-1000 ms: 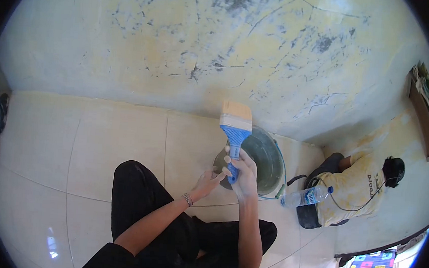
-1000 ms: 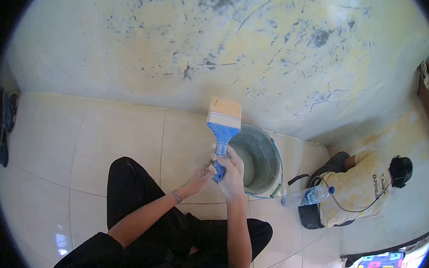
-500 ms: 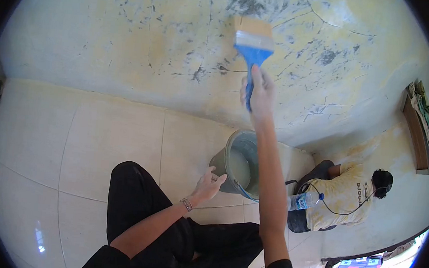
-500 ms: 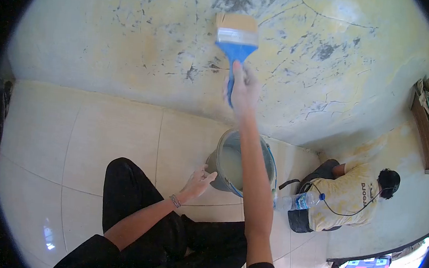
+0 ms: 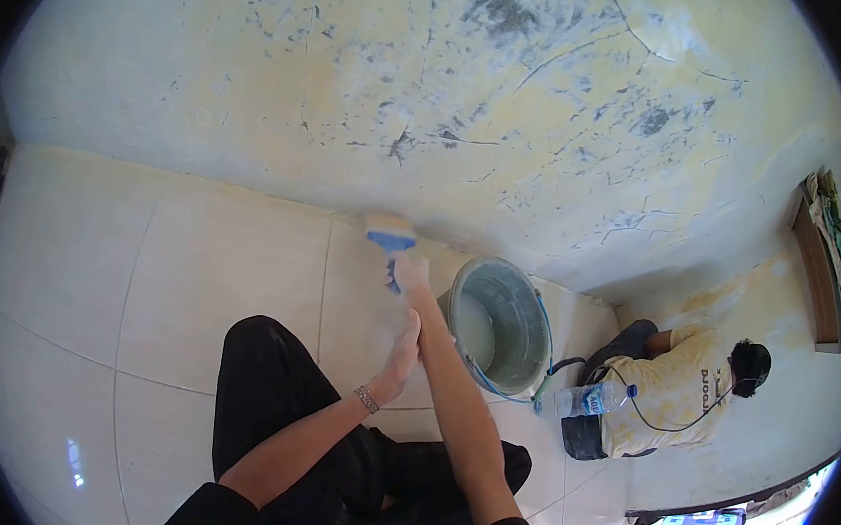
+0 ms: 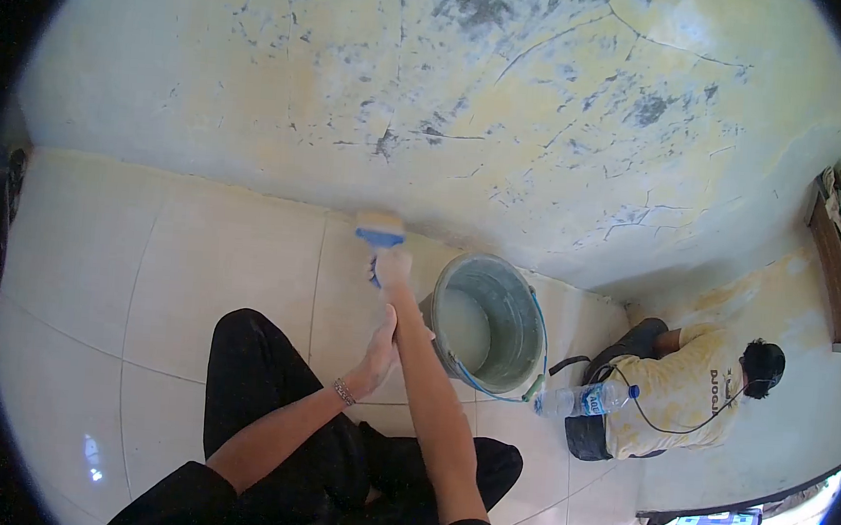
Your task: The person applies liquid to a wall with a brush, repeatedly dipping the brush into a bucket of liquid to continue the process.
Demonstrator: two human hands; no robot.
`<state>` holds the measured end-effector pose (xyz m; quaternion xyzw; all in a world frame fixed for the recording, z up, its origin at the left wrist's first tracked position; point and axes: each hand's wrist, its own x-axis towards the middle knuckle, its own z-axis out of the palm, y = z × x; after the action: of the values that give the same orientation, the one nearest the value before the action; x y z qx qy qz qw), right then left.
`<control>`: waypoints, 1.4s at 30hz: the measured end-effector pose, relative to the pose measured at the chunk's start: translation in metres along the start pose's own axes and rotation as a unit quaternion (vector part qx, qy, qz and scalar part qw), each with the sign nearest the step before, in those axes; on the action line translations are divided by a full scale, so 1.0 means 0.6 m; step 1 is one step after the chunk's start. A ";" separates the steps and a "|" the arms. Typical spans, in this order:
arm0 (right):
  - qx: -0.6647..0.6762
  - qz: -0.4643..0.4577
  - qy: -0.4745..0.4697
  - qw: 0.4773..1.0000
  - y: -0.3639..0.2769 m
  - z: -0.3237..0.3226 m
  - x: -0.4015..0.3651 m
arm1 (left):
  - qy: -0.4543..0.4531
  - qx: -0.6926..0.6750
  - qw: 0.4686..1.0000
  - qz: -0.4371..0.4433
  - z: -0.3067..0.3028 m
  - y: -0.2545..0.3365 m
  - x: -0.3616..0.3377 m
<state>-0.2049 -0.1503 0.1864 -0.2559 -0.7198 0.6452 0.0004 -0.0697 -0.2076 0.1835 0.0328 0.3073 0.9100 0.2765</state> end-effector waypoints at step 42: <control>0.056 -0.077 0.042 0.995 -0.018 -0.022 0.001 | 0.016 0.068 0.996 -0.053 -0.022 0.023 0.024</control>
<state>-0.2049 -0.1382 0.1985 -0.2265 -0.6998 0.6709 0.0945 -0.0917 -0.2162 0.1792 0.0209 0.3743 0.8715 0.3162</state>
